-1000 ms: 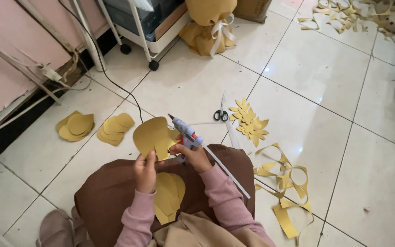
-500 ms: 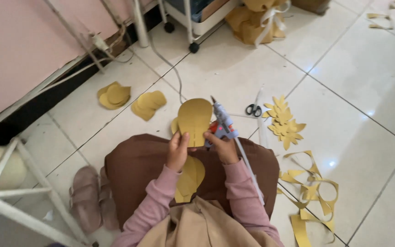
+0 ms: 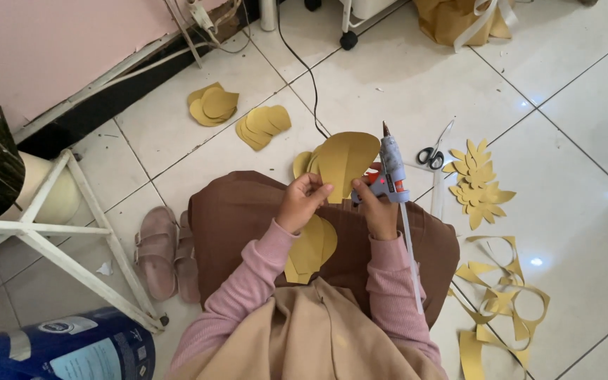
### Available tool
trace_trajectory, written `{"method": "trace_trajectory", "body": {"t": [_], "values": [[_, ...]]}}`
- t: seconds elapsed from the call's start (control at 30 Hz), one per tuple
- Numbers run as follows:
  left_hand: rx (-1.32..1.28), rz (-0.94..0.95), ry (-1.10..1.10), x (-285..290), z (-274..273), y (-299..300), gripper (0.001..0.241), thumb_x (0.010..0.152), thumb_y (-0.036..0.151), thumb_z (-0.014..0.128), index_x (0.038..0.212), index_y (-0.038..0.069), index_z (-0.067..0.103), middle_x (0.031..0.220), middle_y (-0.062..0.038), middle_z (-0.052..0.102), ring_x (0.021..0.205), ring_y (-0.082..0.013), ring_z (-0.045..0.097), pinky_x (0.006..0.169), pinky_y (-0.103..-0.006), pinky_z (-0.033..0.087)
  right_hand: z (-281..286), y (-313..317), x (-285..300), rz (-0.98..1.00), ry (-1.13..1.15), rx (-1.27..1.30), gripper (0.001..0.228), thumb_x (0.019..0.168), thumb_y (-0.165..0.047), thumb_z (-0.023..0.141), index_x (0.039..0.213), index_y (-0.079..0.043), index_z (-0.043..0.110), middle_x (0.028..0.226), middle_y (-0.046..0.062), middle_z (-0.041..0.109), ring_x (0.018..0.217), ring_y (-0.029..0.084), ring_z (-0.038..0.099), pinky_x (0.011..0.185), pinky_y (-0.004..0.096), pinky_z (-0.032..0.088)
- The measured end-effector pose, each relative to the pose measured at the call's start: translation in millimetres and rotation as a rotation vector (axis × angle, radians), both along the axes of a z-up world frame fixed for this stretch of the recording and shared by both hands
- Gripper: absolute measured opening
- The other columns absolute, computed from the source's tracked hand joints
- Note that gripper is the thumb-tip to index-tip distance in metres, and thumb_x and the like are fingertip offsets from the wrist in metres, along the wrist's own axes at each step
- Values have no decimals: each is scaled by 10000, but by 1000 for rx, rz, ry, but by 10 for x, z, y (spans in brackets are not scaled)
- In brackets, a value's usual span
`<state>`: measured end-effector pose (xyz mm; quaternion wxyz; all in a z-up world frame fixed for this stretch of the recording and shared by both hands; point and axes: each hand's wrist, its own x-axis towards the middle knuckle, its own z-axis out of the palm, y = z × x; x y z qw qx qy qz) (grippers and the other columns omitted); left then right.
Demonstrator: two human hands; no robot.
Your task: The person sits on the floor and uses a hot glue gun to apply glue to the edges of yellow paper cutouts. They then press the glued edges together to form a shape, repeating the process with multiple cutouts.
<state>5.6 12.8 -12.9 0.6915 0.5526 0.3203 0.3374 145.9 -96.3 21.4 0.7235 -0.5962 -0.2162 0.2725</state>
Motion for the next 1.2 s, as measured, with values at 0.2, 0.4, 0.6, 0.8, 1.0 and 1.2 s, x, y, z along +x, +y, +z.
{"method": "trace_trajectory", "body": {"t": [0.2,0.4,0.6,0.8,1.0,1.2], "values": [[-38,-49,35,38,35,-7,237,879,201,840,893,59,650,676,-38,634,563,-67,613,467,-172,504,-258,16,55,-13,-11,12,464,836,-83,864,1240,-7,649,876,86,738,775,154,689,710,300,583],[73,-34,161,76,114,-31,239,878,271,844,873,107,670,706,13,638,581,-28,581,476,-148,455,-100,-11,34,3,-8,11,435,834,-123,874,1197,-6,666,864,79,729,767,156,687,711,305,579],[99,-42,182,92,426,-81,264,856,290,858,878,120,657,718,3,637,599,-44,574,512,-165,442,-150,-8,39,0,43,50,404,841,-122,863,1176,-6,667,851,79,721,757,153,690,704,304,586],[64,-86,115,145,745,-145,222,914,225,791,799,109,640,580,65,532,544,4,460,484,-129,311,-114,-1,8,9,56,69,414,839,-100,861,1184,5,659,842,88,711,744,167,689,673,308,586],[234,-19,151,151,436,-142,275,905,238,805,754,92,627,548,-9,501,534,-59,440,487,-194,310,-144,5,-4,11,60,78,448,826,-85,870,1201,7,643,839,83,703,742,162,695,660,297,589],[361,52,207,182,350,-180,307,931,261,770,759,78,593,568,-55,483,548,-130,468,519,-260,357,-138,2,1,25,47,53,490,827,-106,874,1235,10,629,887,112,734,765,182,725,687,285,592]]}}
